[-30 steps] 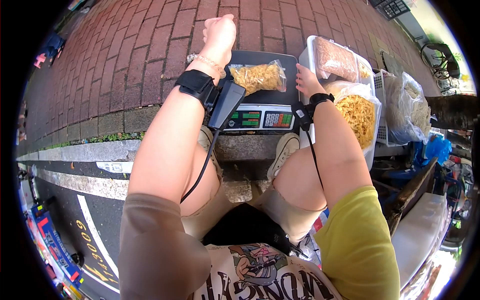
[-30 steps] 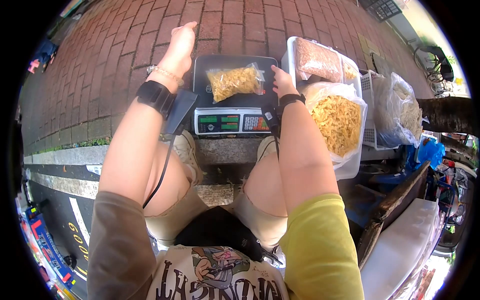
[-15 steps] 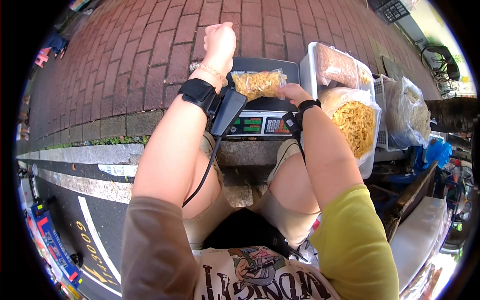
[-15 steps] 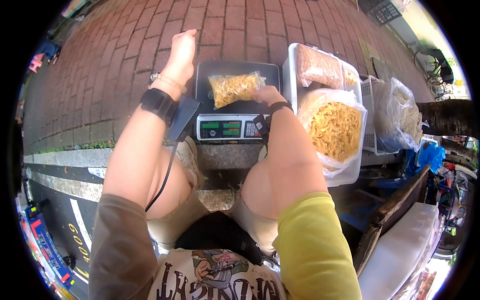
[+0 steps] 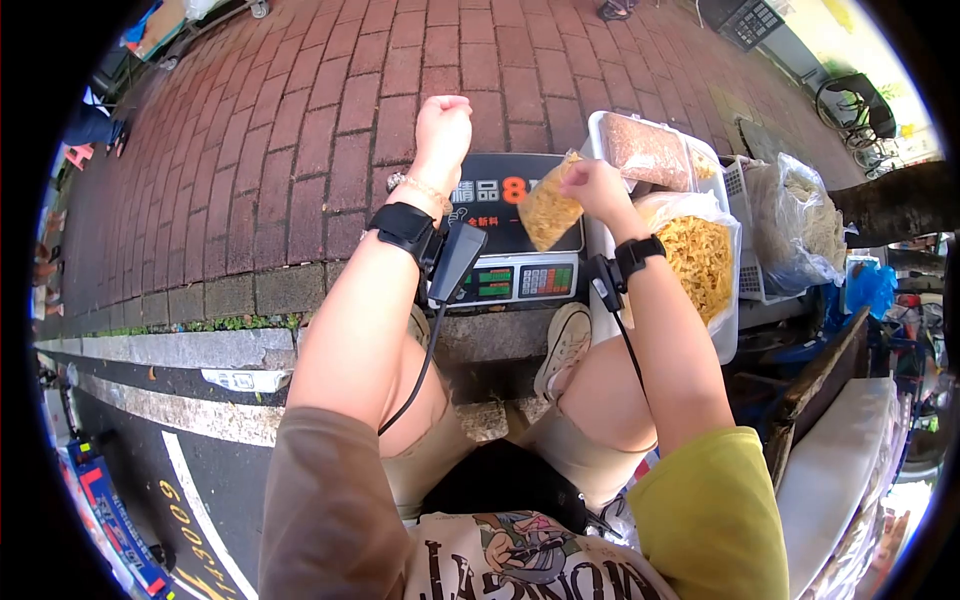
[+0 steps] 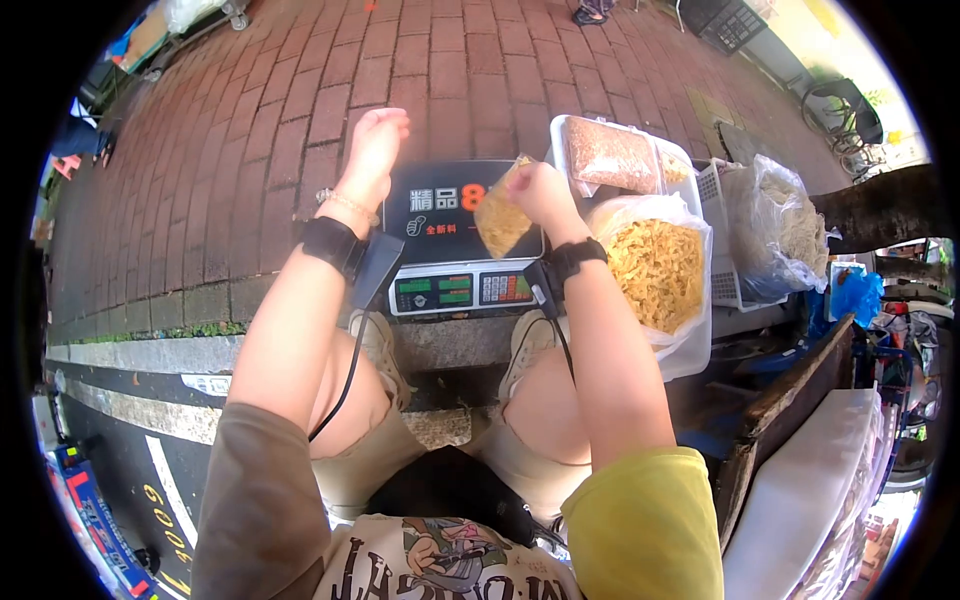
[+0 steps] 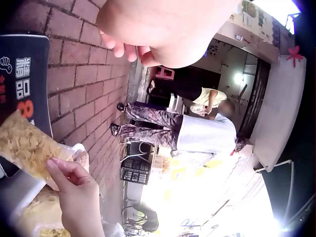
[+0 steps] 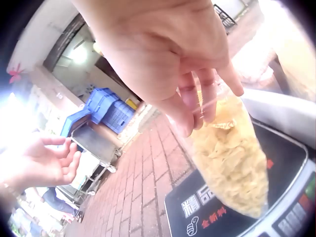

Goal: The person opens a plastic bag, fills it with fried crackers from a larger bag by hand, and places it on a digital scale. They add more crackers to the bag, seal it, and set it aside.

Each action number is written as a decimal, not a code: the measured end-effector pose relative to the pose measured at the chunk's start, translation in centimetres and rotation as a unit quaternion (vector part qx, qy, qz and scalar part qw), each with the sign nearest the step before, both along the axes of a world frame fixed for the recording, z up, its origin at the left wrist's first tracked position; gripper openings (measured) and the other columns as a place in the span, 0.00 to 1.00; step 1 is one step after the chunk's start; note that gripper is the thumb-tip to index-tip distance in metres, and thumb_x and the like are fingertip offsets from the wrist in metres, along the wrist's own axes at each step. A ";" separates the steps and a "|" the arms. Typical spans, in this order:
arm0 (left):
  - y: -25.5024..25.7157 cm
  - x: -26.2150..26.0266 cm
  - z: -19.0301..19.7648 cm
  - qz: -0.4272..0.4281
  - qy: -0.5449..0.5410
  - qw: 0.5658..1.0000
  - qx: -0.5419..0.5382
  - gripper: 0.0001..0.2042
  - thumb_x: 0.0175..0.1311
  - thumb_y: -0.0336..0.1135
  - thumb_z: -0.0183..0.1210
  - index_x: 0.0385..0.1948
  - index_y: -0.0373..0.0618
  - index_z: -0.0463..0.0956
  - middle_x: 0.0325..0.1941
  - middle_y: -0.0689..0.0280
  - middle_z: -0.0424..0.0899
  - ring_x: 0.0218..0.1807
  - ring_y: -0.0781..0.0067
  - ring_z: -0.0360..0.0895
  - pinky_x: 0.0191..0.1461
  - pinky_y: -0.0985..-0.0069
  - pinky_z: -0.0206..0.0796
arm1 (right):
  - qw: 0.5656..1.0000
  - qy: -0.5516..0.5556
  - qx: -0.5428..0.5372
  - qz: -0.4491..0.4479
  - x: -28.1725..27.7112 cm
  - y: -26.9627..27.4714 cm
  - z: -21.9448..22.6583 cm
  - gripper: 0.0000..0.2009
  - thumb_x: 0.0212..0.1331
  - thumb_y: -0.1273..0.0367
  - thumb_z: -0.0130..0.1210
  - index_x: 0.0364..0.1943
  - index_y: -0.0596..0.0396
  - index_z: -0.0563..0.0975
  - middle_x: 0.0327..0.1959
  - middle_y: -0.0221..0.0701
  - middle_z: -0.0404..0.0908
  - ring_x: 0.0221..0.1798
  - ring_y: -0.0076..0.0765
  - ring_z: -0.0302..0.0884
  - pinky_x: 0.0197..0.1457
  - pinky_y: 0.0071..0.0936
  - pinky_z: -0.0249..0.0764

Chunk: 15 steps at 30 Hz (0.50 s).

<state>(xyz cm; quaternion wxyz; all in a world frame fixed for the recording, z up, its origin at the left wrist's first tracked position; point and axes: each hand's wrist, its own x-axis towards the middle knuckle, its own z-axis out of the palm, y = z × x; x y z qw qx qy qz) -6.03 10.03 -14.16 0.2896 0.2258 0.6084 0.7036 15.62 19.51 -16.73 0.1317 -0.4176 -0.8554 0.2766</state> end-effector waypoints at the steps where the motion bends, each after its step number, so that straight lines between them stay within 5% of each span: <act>1: -0.5 0.9 1.6 -0.064 -0.025 0.997 -0.024 0.09 0.56 0.27 0.53 0.39 0.40 0.73 0.36 0.67 0.78 0.37 0.76 0.73 0.42 0.81 0.63 | 1.000 0.001 0.006 -0.001 0.4 -0.2 1.2 0.06 0.42 0.73 0.65 0.24 0.59 0.79 0.22 0.34 0.80 0.28 0.29 0.78 0.36 0.26 0.73; 3: -0.3 1.9 1.7 -0.131 0.054 0.990 -0.023 0.09 0.58 0.26 0.52 0.39 0.39 0.75 0.38 0.65 0.79 0.39 0.76 0.75 0.45 0.79 0.65 | 0.997 0.030 0.071 0.003 1.3 -0.7 3.8 0.04 0.43 0.72 0.61 0.24 0.58 0.78 0.26 0.42 0.79 0.33 0.45 0.79 0.38 0.32 0.73; 6: 0.4 3.7 2.0 -0.176 0.181 0.967 -0.042 0.12 0.62 0.30 0.53 0.45 0.37 0.74 0.45 0.61 0.80 0.48 0.72 0.75 0.53 0.77 0.65 | 0.971 0.121 0.196 0.070 2.4 -2.4 8.4 0.03 0.45 0.75 0.58 0.22 0.60 0.77 0.24 0.41 0.77 0.33 0.47 0.77 0.38 0.34 0.72; 9: 0.8 5.4 3.0 -0.215 0.153 0.965 -0.006 0.18 0.66 0.38 0.52 0.53 0.36 0.70 0.51 0.60 0.77 0.54 0.72 0.72 0.59 0.76 0.61 | 0.957 0.168 0.218 0.086 2.9 -4.6 13.1 0.02 0.44 0.78 0.58 0.23 0.60 0.75 0.25 0.38 0.75 0.32 0.46 0.75 0.38 0.34 0.71; 15: -1.2 7.4 7.7 -0.282 0.060 0.950 0.122 0.16 0.66 0.37 0.53 0.49 0.35 0.71 0.47 0.65 0.78 0.49 0.78 0.72 0.54 0.80 0.63 | 0.941 0.311 0.122 0.047 3.3 -6.4 15.4 0.04 0.45 0.78 0.58 0.25 0.60 0.76 0.26 0.34 0.75 0.33 0.35 0.75 0.40 0.28 0.70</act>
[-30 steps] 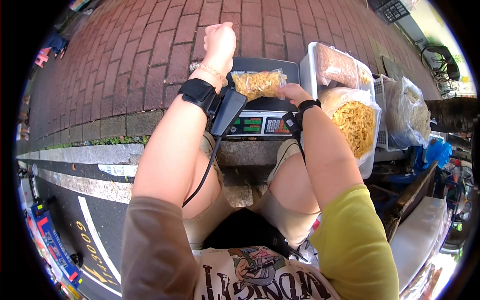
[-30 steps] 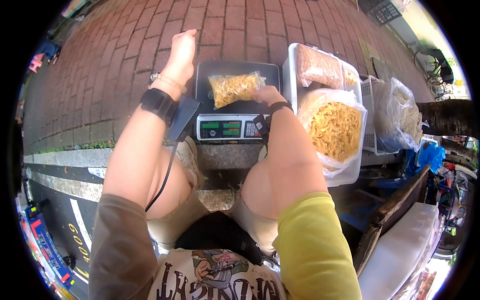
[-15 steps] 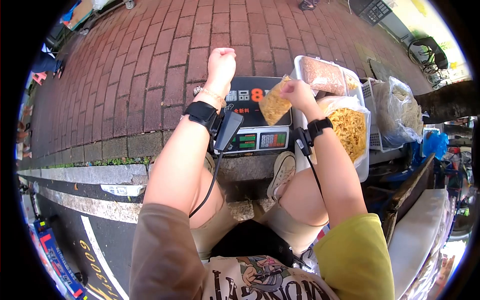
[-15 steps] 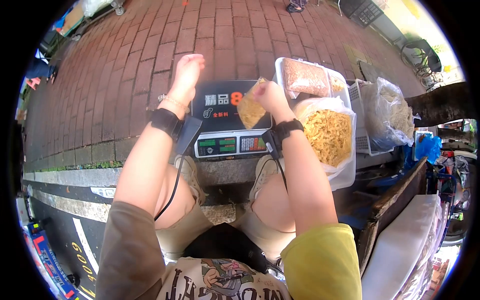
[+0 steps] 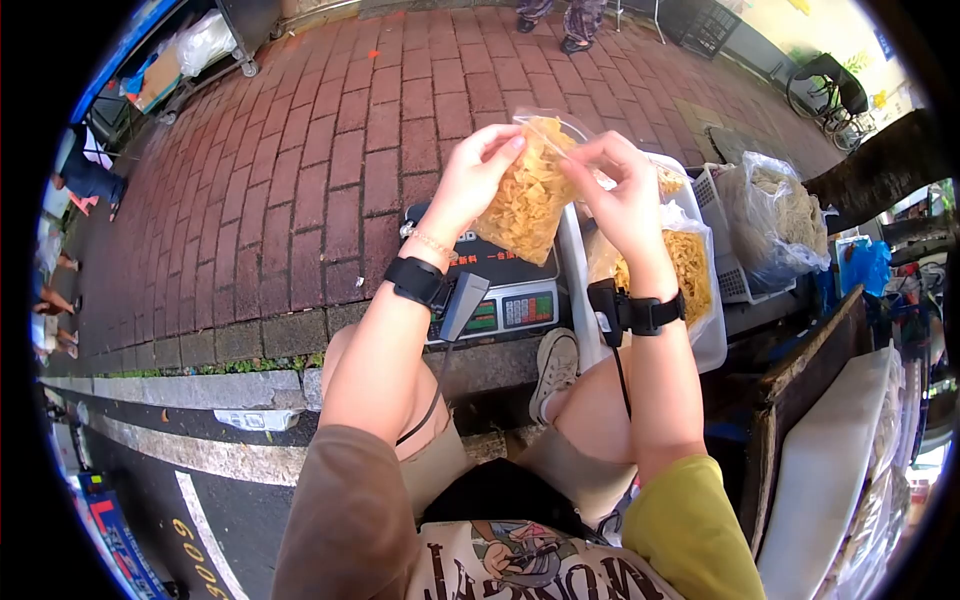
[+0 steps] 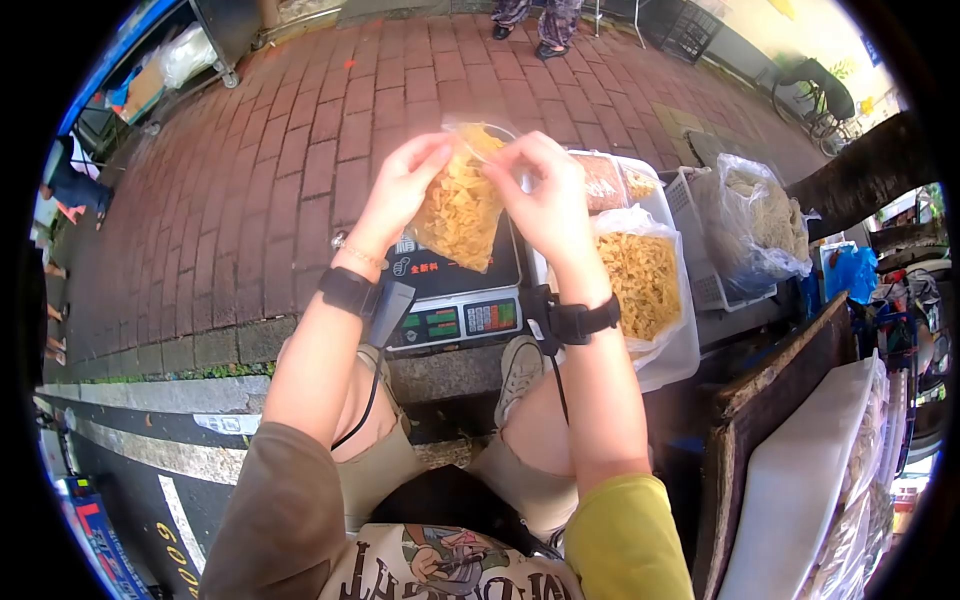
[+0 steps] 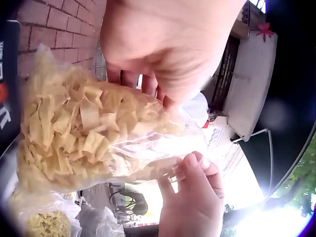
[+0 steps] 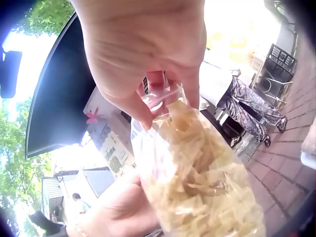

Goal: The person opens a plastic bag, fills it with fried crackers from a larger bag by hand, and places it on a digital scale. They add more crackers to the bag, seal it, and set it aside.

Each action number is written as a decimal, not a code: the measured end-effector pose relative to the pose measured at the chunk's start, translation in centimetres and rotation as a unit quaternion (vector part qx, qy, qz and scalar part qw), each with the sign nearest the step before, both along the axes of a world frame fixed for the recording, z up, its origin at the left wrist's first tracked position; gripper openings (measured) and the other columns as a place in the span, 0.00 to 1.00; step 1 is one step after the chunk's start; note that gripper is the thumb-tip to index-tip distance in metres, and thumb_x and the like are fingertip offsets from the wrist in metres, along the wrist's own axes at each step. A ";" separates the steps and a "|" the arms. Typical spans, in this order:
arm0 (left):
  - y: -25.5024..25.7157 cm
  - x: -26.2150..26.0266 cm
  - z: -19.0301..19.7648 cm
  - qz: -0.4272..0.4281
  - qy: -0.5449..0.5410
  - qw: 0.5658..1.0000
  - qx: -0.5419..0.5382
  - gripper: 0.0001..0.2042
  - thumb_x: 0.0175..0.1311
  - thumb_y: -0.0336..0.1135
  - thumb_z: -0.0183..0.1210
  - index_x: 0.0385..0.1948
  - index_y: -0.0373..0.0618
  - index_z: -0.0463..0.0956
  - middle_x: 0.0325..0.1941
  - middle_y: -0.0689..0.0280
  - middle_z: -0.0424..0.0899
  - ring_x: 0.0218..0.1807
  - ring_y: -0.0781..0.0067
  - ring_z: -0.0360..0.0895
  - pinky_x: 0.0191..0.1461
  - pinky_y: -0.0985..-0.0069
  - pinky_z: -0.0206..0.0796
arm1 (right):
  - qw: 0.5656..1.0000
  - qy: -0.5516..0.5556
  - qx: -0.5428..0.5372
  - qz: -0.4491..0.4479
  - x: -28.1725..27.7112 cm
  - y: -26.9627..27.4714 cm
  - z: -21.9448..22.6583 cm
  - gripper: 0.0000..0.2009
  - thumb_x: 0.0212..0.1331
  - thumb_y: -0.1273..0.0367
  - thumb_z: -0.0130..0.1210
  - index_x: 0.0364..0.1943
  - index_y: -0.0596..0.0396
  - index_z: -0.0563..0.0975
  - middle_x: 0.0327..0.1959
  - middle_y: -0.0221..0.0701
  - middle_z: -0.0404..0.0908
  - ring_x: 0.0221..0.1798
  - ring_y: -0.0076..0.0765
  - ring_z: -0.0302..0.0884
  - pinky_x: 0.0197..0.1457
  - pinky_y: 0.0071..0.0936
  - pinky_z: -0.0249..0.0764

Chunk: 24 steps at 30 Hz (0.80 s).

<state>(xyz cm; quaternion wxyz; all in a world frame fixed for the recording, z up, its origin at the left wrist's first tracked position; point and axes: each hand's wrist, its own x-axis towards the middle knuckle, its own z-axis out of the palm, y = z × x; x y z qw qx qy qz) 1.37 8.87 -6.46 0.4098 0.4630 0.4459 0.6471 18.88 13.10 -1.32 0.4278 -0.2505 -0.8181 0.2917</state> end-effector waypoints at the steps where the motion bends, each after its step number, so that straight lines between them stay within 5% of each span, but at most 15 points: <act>1: -0.2 0.1 0.6 0.019 -0.007 0.999 0.024 0.15 0.65 0.37 0.54 0.48 0.36 0.72 0.46 0.65 0.79 0.48 0.79 0.73 0.53 0.81 0.64 | 0.999 0.041 0.007 0.007 -0.4 -0.2 0.4 0.04 0.45 0.78 0.58 0.26 0.60 0.75 0.26 0.34 0.75 0.33 0.33 0.75 0.40 0.27 0.69; 2: -0.6 0.6 1.1 0.073 -0.017 0.997 0.032 0.09 0.66 0.33 0.53 0.40 0.36 0.74 0.38 0.69 0.80 0.41 0.83 0.74 0.48 0.83 0.66 | 0.996 0.086 0.019 0.015 -0.9 0.1 1.0 0.05 0.45 0.78 0.58 0.28 0.61 0.75 0.26 0.34 0.75 0.33 0.31 0.74 0.40 0.27 0.69; 7: -1.9 0.6 1.7 0.100 -0.079 0.991 0.043 0.06 0.66 0.31 0.53 0.35 0.38 0.75 0.33 0.71 0.79 0.35 0.87 0.72 0.41 0.86 0.64 | 0.999 -0.004 -0.032 0.021 -2.2 -1.5 2.2 0.16 0.47 0.76 0.48 0.44 0.56 0.73 0.34 0.37 0.75 0.38 0.39 0.73 0.44 0.30 0.69; 9: -2.3 0.7 1.9 0.160 -0.072 0.982 0.069 0.06 0.66 0.30 0.52 0.34 0.38 0.75 0.31 0.72 0.79 0.34 0.87 0.72 0.40 0.86 0.64 | 0.990 0.023 0.130 0.047 -3.2 -1.2 1.8 0.21 0.45 0.79 0.44 0.47 0.56 0.74 0.30 0.32 0.73 0.35 0.31 0.68 0.41 0.27 0.66; 10: -2.3 0.7 1.8 0.167 -0.081 0.979 0.078 0.07 0.67 0.31 0.51 0.34 0.37 0.75 0.30 0.72 0.78 0.33 0.88 0.71 0.39 0.86 0.64 | 0.989 -0.021 0.139 0.054 -3.1 -1.1 1.7 0.23 0.44 0.79 0.45 0.50 0.55 0.74 0.30 0.35 0.72 0.34 0.38 0.68 0.40 0.29 0.66; 15: -3.1 0.6 1.4 0.149 -0.067 0.984 0.067 0.07 0.66 0.30 0.52 0.34 0.34 0.75 0.30 0.72 0.78 0.33 0.88 0.71 0.38 0.86 0.65 | 0.985 -0.064 0.153 0.052 -2.7 -1.3 0.0 0.21 0.44 0.78 0.45 0.46 0.57 0.76 0.28 0.36 0.74 0.33 0.38 0.70 0.40 0.30 0.67; 17: -3.6 0.7 1.4 0.147 -0.058 0.986 0.045 0.08 0.66 0.30 0.53 0.37 0.34 0.76 0.32 0.70 0.80 0.34 0.87 0.73 0.38 0.85 0.67 | 0.996 -0.013 -0.023 0.090 -2.5 -1.9 -0.4 0.16 0.45 0.73 0.49 0.40 0.55 0.80 0.34 0.39 0.79 0.35 0.42 0.73 0.47 0.36 0.63; 19: -3.8 0.8 1.7 0.152 -0.041 0.987 0.043 0.08 0.65 0.30 0.54 0.37 0.34 0.77 0.34 0.68 0.81 0.36 0.86 0.75 0.40 0.85 0.68 | 0.994 0.011 -0.060 0.092 -2.4 -1.7 -0.9 0.13 0.45 0.70 0.51 0.36 0.56 0.81 0.30 0.38 0.79 0.31 0.40 0.74 0.43 0.33 0.61; 24: -3.8 1.4 1.4 0.133 0.063 0.988 0.041 0.07 0.64 0.29 0.55 0.34 0.34 0.78 0.32 0.67 0.82 0.36 0.84 0.76 0.41 0.84 0.69 | 0.980 -0.156 0.107 0.053 -2.6 -2.3 -0.6 0.08 0.44 0.67 0.52 0.28 0.52 0.79 0.20 0.34 0.77 0.33 0.41 0.75 0.40 0.35 0.58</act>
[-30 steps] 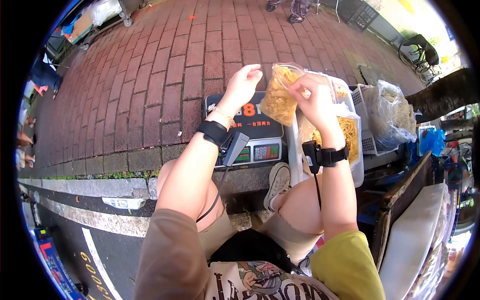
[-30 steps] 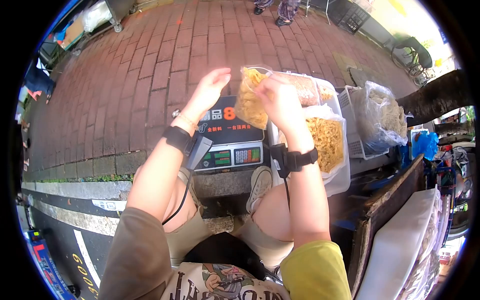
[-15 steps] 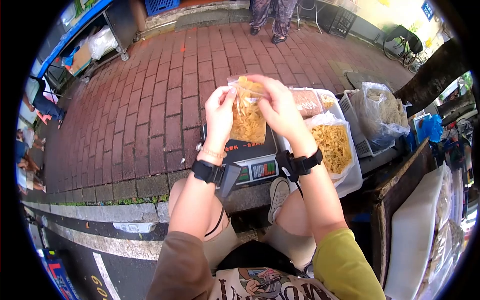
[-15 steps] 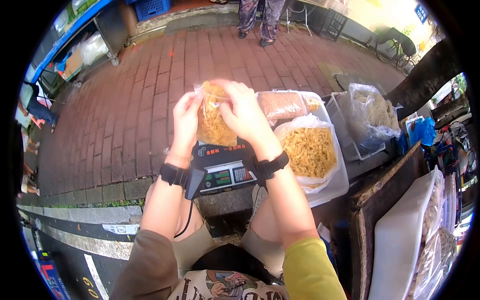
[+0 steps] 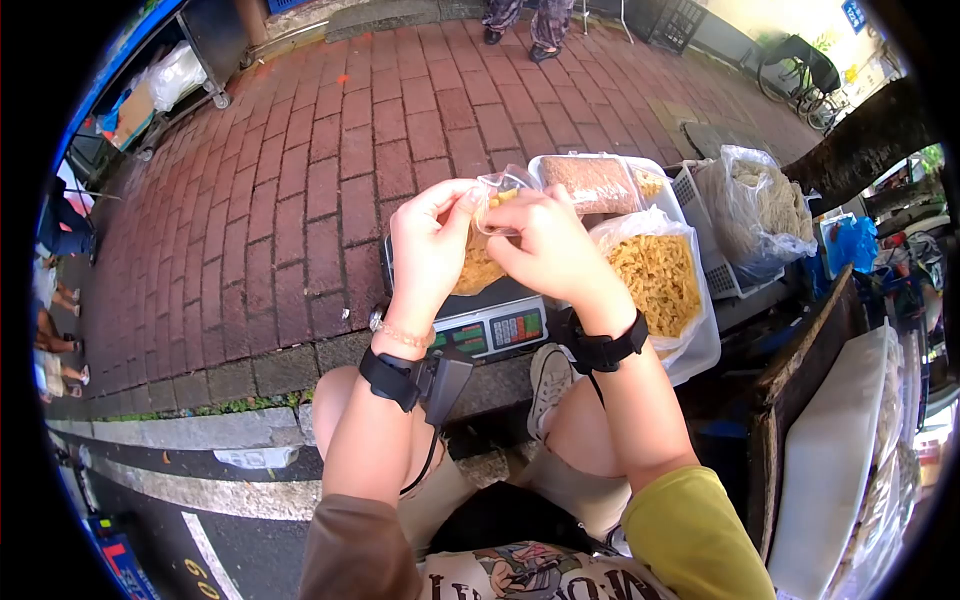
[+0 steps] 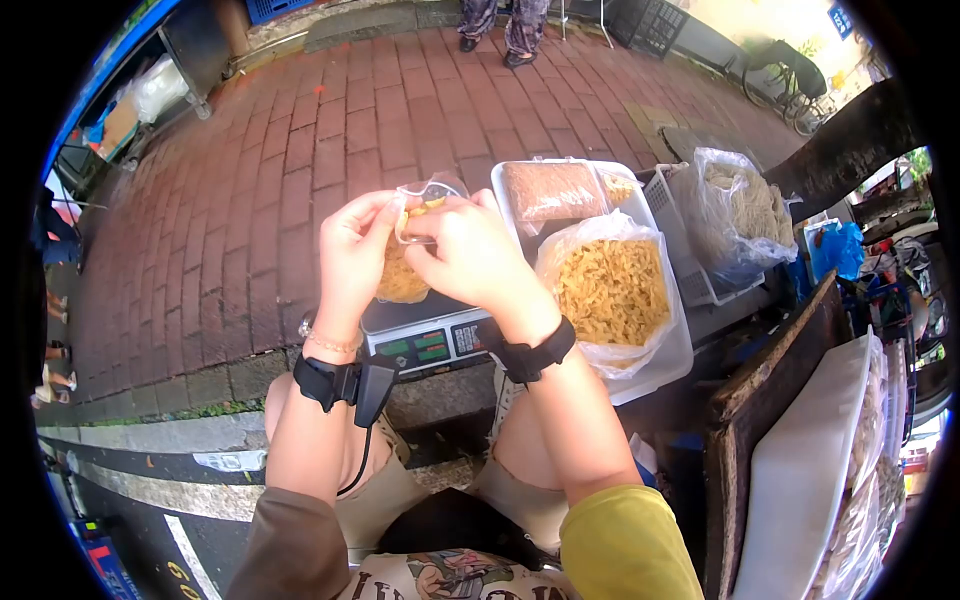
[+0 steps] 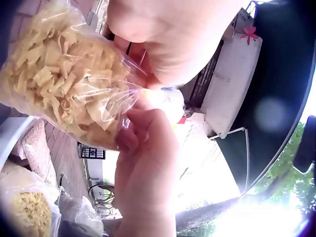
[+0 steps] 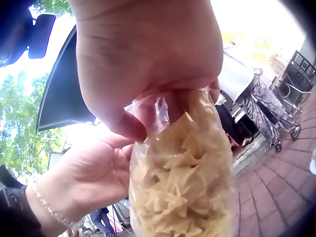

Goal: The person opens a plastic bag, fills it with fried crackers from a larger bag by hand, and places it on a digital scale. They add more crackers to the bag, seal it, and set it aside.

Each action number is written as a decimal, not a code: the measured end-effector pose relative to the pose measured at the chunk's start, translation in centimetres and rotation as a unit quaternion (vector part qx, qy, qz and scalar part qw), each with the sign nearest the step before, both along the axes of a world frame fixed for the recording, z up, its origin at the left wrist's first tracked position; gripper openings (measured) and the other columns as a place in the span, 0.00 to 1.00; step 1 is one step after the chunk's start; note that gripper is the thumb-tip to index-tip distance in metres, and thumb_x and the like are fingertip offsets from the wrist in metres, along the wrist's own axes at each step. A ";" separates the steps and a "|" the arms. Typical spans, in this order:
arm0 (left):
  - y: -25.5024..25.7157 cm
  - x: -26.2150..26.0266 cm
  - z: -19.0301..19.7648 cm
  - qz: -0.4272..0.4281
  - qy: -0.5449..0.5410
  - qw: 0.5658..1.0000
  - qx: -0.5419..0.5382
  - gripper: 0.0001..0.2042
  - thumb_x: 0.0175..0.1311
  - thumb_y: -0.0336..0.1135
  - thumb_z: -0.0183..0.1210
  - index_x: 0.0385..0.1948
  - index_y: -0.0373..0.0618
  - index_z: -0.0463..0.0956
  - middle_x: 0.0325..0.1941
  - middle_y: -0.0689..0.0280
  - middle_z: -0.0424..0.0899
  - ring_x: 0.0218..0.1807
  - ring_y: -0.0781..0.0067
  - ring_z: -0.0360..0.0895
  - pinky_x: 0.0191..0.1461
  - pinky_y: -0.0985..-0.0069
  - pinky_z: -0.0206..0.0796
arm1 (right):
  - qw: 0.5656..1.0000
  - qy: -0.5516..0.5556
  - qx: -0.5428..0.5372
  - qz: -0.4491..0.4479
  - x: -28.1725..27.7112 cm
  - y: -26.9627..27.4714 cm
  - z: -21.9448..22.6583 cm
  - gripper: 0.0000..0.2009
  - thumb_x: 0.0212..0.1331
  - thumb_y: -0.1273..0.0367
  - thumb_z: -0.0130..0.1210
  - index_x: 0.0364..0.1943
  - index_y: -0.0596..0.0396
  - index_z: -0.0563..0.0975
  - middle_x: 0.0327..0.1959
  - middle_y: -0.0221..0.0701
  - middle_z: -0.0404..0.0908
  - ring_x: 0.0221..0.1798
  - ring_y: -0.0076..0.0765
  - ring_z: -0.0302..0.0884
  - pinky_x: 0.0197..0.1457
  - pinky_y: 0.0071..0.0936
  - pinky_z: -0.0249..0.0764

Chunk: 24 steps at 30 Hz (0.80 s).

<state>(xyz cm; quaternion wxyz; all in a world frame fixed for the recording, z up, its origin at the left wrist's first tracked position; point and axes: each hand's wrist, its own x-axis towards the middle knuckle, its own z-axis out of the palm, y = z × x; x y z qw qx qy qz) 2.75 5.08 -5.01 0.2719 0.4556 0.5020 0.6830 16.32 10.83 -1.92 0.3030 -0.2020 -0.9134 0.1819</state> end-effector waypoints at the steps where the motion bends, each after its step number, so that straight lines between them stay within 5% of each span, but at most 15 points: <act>1: 0.1 0.1 -0.3 0.001 -0.002 1.000 -0.002 0.07 0.64 0.29 0.55 0.34 0.34 0.78 0.32 0.67 0.82 0.36 0.84 0.76 0.41 0.84 0.69 | 1.000 -0.002 -0.002 0.001 0.1 0.1 -0.2 0.08 0.44 0.67 0.52 0.28 0.52 0.79 0.20 0.34 0.77 0.33 0.41 0.75 0.40 0.35 0.58; 3: 0.4 -0.1 -0.8 -0.006 -0.004 1.000 0.006 0.06 0.65 0.29 0.53 0.33 0.35 0.77 0.31 0.68 0.81 0.36 0.85 0.75 0.42 0.84 0.68 | 0.997 -0.056 -0.046 -0.009 0.1 0.3 -0.6 0.07 0.44 0.66 0.51 0.25 0.52 0.78 0.20 0.35 0.76 0.36 0.42 0.75 0.40 0.36 0.57; 8: 0.3 -0.8 -0.1 0.010 -0.063 0.998 0.027 0.08 0.68 0.32 0.48 0.36 0.38 0.73 0.38 0.66 0.81 0.39 0.83 0.75 0.46 0.82 0.67 | 0.993 0.099 0.055 -0.045 0.0 -0.1 0.1 0.07 0.44 0.69 0.62 0.28 0.52 0.77 0.26 0.28 0.71 0.31 0.34 0.69 0.42 0.30 0.58; 11: -0.2 -0.7 0.0 0.026 -0.131 0.991 0.032 0.07 0.68 0.33 0.48 0.36 0.40 0.73 0.37 0.67 0.80 0.39 0.83 0.74 0.46 0.82 0.66 | 0.986 0.154 -0.022 -0.064 0.1 -0.3 0.8 0.07 0.44 0.71 0.63 0.27 0.51 0.76 0.25 0.28 0.71 0.29 0.32 0.68 0.37 0.27 0.59; 16: -0.4 0.1 0.9 -0.082 -0.227 0.970 0.018 0.06 0.67 0.33 0.49 0.35 0.41 0.70 0.36 0.68 0.77 0.37 0.84 0.72 0.44 0.84 0.65 | 0.969 0.233 -0.055 -0.062 0.3 -0.2 0.3 0.08 0.46 0.74 0.65 0.26 0.56 0.76 0.21 0.21 0.61 0.26 0.18 0.55 0.29 0.17 0.54; 19: -0.6 0.3 1.0 -0.147 -0.278 0.949 0.005 0.08 0.66 0.35 0.51 0.39 0.41 0.70 0.41 0.68 0.77 0.42 0.84 0.73 0.47 0.83 0.65 | 0.957 0.274 -0.093 -0.022 0.3 -0.1 0.5 0.07 0.48 0.74 0.64 0.27 0.56 0.76 0.22 0.20 0.61 0.27 0.17 0.55 0.29 0.16 0.53; 20: -0.6 0.6 1.1 -0.163 -0.289 0.943 -0.020 0.09 0.66 0.35 0.51 0.41 0.41 0.71 0.41 0.69 0.77 0.43 0.83 0.73 0.48 0.83 0.65 | 0.958 0.266 -0.104 -0.035 0.6 -0.3 0.9 0.06 0.45 0.75 0.64 0.26 0.57 0.77 0.23 0.26 0.69 0.27 0.24 0.63 0.32 0.19 0.61; 23: -0.7 0.5 1.1 -0.181 -0.295 0.938 -0.036 0.11 0.66 0.34 0.52 0.45 0.39 0.73 0.42 0.68 0.79 0.45 0.82 0.74 0.49 0.82 0.66 | 0.942 0.309 -0.125 -0.048 0.4 0.1 0.4 0.07 0.44 0.74 0.66 0.23 0.57 0.78 0.27 0.27 0.68 0.32 0.25 0.64 0.36 0.20 0.63; 24: -0.7 0.4 1.1 -0.179 -0.291 0.940 -0.016 0.11 0.66 0.34 0.52 0.45 0.38 0.74 0.41 0.67 0.80 0.44 0.81 0.75 0.50 0.81 0.66 | 0.965 0.251 -0.015 -0.073 0.6 0.5 0.7 0.13 0.43 0.72 0.68 0.33 0.57 0.77 0.32 0.28 0.67 0.38 0.27 0.66 0.44 0.24 0.66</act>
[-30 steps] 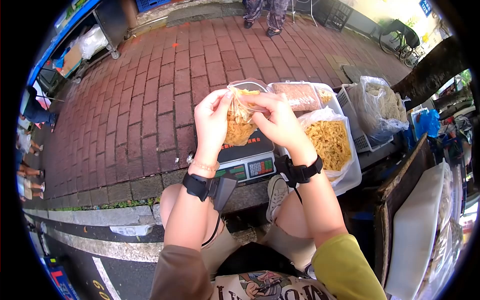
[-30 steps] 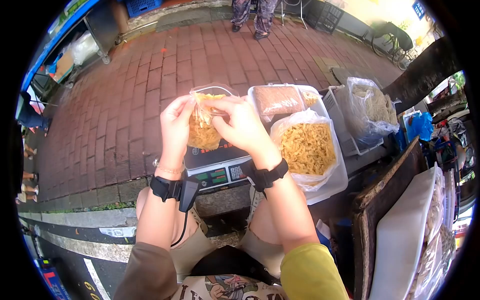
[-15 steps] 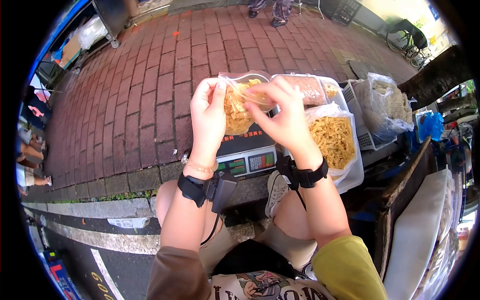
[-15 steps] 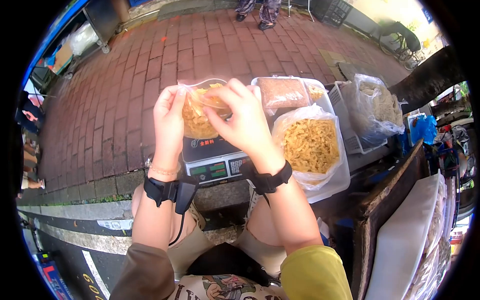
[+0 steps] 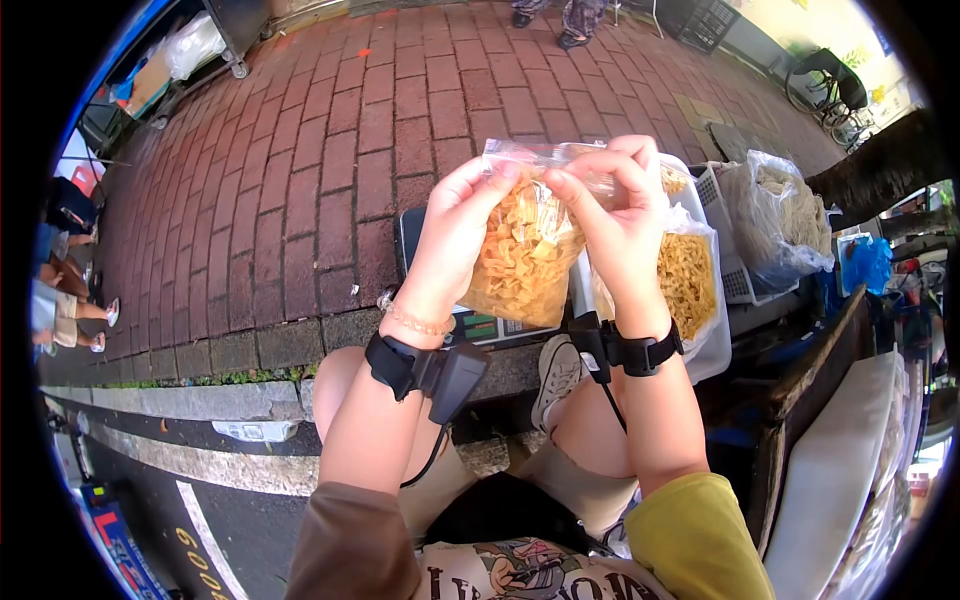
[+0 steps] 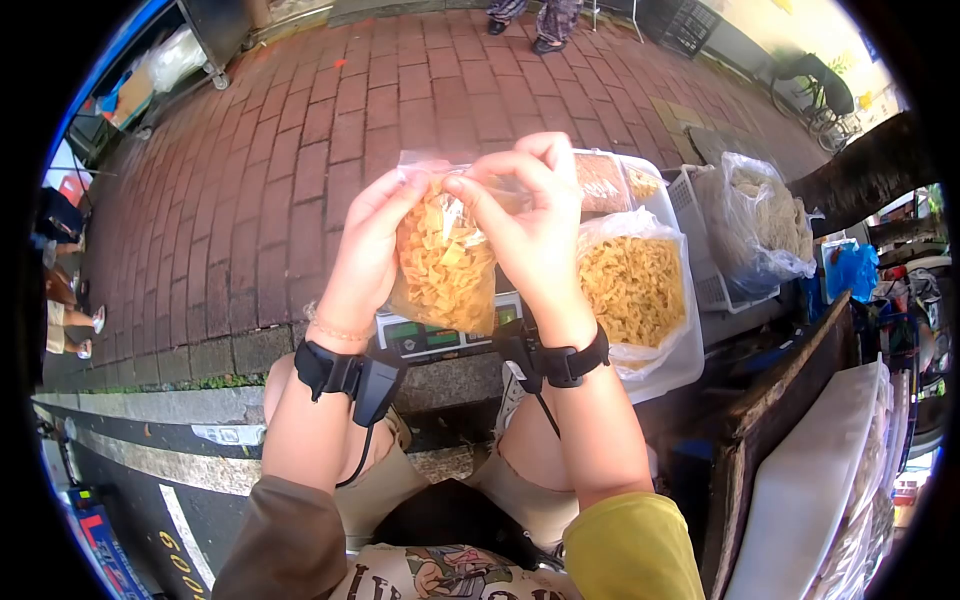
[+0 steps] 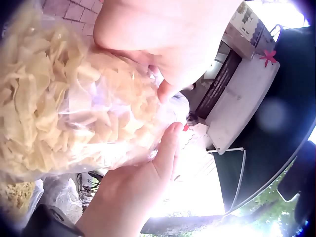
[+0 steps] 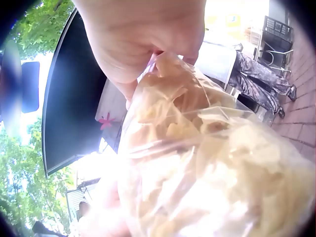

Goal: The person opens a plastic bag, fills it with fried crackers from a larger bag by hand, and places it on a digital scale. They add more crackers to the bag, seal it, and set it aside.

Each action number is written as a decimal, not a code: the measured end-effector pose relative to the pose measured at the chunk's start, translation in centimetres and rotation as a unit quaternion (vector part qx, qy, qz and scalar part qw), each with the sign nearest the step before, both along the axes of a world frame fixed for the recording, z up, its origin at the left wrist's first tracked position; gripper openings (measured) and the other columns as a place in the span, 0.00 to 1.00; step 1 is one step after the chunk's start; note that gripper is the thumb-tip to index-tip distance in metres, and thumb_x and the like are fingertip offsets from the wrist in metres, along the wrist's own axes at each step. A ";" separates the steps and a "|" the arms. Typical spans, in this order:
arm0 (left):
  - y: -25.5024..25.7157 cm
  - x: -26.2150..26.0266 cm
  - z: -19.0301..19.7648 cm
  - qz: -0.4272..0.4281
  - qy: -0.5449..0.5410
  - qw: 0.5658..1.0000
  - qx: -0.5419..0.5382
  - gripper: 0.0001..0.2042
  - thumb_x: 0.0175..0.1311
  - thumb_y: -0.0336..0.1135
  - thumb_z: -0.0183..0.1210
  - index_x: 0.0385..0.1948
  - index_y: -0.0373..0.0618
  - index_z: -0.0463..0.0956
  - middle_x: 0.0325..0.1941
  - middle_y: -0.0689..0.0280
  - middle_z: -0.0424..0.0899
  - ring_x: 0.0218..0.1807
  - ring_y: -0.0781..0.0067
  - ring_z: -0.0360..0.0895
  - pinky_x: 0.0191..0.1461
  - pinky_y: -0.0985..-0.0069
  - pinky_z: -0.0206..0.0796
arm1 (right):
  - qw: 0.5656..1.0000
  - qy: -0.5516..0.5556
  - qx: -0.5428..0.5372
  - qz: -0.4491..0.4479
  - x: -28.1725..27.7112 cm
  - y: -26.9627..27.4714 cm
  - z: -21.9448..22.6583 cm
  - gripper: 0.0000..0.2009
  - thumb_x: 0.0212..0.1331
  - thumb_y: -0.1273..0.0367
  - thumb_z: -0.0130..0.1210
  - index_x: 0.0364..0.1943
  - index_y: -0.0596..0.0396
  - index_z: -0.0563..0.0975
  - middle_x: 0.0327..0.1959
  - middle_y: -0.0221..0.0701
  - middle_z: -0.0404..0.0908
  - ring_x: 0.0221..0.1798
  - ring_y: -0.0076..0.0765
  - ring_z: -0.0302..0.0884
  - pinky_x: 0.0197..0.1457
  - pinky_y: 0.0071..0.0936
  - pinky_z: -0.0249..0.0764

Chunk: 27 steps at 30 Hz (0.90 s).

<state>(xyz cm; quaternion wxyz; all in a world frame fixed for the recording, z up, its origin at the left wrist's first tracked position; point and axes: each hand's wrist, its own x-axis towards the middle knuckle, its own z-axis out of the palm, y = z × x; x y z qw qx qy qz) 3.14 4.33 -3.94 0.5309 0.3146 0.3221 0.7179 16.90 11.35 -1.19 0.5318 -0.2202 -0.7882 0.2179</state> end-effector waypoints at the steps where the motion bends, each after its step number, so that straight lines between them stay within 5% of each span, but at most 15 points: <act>1: 0.0 0.0 0.1 0.008 0.001 1.000 0.019 0.11 0.66 0.34 0.52 0.44 0.37 0.75 0.41 0.66 0.80 0.44 0.81 0.76 0.50 0.80 0.67 | 1.000 0.000 0.000 0.000 -0.2 -0.2 -0.1 0.13 0.43 0.72 0.68 0.33 0.57 0.77 0.32 0.28 0.67 0.38 0.27 0.66 0.44 0.24 0.66; 4: -0.1 -0.1 0.3 0.072 0.010 0.997 0.036 0.11 0.67 0.33 0.51 0.44 0.35 0.75 0.42 0.63 0.81 0.44 0.79 0.77 0.50 0.80 0.68 | 0.992 0.041 -0.113 -0.027 -0.4 -0.4 -0.7 0.29 0.48 0.72 0.65 0.54 0.56 0.62 0.41 0.30 0.66 0.43 0.29 0.68 0.53 0.28 0.68; 5: -0.1 -0.3 0.3 0.112 0.018 0.992 0.050 0.11 0.67 0.33 0.51 0.44 0.35 0.75 0.42 0.63 0.81 0.44 0.79 0.77 0.50 0.80 0.68 | 0.992 0.040 -0.114 -0.028 -0.4 -0.2 -0.8 0.29 0.48 0.72 0.65 0.54 0.56 0.62 0.41 0.30 0.66 0.43 0.29 0.68 0.53 0.28 0.68; 7: 0.1 -0.8 -0.1 0.155 -0.015 0.986 0.052 0.11 0.67 0.32 0.51 0.43 0.35 0.75 0.42 0.63 0.82 0.44 0.79 0.77 0.49 0.82 0.68 | 0.924 0.159 -0.314 0.150 -0.6 0.1 -0.9 0.23 0.52 0.71 0.63 0.50 0.58 0.66 0.42 0.30 0.69 0.43 0.25 0.69 0.50 0.25 0.70; 14: 0.0 -1.6 -0.4 0.213 0.012 0.976 0.044 0.10 0.67 0.33 0.52 0.40 0.36 0.76 0.37 0.67 0.81 0.39 0.83 0.75 0.46 0.84 0.66 | 0.940 0.165 -0.247 0.166 -0.8 0.8 -2.1 0.07 0.56 0.76 0.58 0.38 0.61 0.76 0.40 0.32 0.79 0.44 0.23 0.76 0.49 0.19 0.72; 22: 0.0 -1.6 -0.4 0.268 0.075 0.958 0.073 0.09 0.67 0.34 0.52 0.38 0.37 0.76 0.36 0.69 0.80 0.38 0.85 0.74 0.44 0.84 0.65 | 0.930 0.176 -0.290 0.140 -1.1 0.5 -1.9 0.06 0.55 0.75 0.60 0.35 0.62 0.78 0.35 0.30 0.81 0.36 0.20 0.76 0.44 0.18 0.73; 27: -0.1 -1.2 -0.1 0.212 0.019 0.976 0.049 0.10 0.68 0.33 0.49 0.39 0.36 0.75 0.39 0.65 0.81 0.41 0.81 0.76 0.48 0.82 0.67 | 0.922 0.176 -0.321 0.125 -1.0 0.4 -1.5 0.06 0.56 0.74 0.59 0.36 0.62 0.78 0.34 0.31 0.81 0.35 0.21 0.77 0.42 0.19 0.74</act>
